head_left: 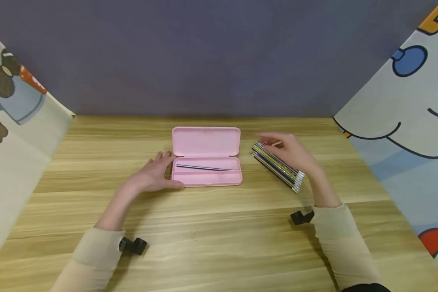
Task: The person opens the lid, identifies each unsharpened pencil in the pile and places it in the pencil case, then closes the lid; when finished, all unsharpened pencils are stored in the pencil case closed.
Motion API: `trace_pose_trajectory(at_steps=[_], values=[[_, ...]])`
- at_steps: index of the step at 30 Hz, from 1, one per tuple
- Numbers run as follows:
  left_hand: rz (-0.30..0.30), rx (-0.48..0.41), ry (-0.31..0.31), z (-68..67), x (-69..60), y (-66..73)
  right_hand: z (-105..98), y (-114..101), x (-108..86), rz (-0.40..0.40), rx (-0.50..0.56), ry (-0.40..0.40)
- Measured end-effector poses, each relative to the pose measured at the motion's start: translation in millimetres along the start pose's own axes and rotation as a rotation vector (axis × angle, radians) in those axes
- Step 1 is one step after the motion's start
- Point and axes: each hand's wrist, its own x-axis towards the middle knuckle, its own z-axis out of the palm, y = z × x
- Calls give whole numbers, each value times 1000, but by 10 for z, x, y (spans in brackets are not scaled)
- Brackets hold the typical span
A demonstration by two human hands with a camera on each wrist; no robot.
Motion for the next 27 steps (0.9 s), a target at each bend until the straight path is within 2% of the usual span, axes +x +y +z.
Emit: trace_pose_trajectory(at_steps=[4, 8, 16, 27], values=[[-6, 7, 3, -35, -32, -9, -158, 325, -183, 59, -1, -39], [-11, 4, 5, -57, -55, -14, -214, 497, -261, 90, 31, -81], [-18, -2, -1, -36, -58, -4, -197, 586, -276, 134, 66, -130], [-8, 8, -8, -6, -9, 18, -127, 722, -295, 157, -3, -146]])
